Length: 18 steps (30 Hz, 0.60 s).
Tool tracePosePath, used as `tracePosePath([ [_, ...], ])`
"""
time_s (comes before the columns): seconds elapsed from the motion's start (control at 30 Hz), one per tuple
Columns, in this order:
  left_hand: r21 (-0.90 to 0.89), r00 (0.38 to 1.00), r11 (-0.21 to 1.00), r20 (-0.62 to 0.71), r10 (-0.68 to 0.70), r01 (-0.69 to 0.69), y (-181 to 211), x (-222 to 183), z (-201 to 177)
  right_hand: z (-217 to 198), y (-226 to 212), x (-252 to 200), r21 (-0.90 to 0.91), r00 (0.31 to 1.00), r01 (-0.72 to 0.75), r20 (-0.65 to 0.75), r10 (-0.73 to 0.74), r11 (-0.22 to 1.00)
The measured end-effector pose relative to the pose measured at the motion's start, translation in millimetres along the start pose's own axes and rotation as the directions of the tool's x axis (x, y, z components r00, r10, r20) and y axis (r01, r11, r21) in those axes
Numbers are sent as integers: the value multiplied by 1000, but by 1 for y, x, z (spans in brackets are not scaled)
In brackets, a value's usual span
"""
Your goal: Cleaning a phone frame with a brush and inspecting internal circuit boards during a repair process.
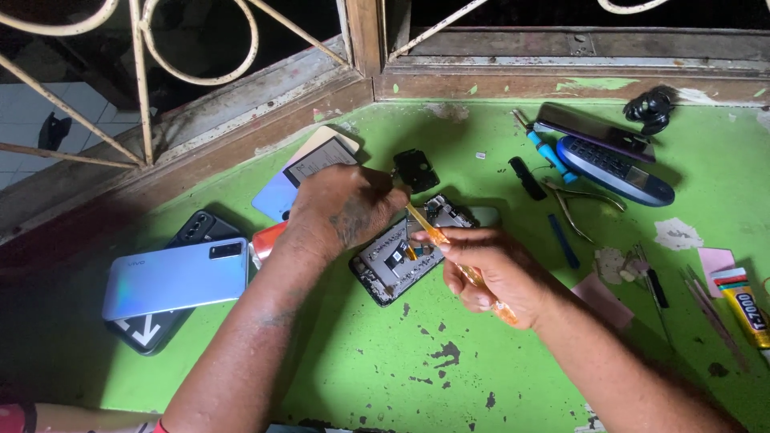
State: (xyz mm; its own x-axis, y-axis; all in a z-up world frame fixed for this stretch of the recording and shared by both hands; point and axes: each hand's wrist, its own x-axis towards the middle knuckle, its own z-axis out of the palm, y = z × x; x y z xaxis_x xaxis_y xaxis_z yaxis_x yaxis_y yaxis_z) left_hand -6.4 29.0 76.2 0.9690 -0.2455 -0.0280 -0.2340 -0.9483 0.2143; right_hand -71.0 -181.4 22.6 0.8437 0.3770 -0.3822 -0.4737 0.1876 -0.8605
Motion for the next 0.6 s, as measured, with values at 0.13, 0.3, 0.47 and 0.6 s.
tracePosePath([
  [0.13,0,999,1000,36,18,-18,-2,-4,-13,-1,9,2,47,1000,-28,11,27,999],
  [0.3,13,997,1000,66,26,-27,0,-5,-15,-8,23,5,97,1000,-22,13,20,995],
  [0.47,-27,998,1000,58,12,-10,2,-6,-16,5,3,-2,-31,998,-26,-51,25,999],
  [0.6,-38,997,999,76,-14,17,2,-2,-13,7,1,-3,-63,998,-16,-68,11,998],
])
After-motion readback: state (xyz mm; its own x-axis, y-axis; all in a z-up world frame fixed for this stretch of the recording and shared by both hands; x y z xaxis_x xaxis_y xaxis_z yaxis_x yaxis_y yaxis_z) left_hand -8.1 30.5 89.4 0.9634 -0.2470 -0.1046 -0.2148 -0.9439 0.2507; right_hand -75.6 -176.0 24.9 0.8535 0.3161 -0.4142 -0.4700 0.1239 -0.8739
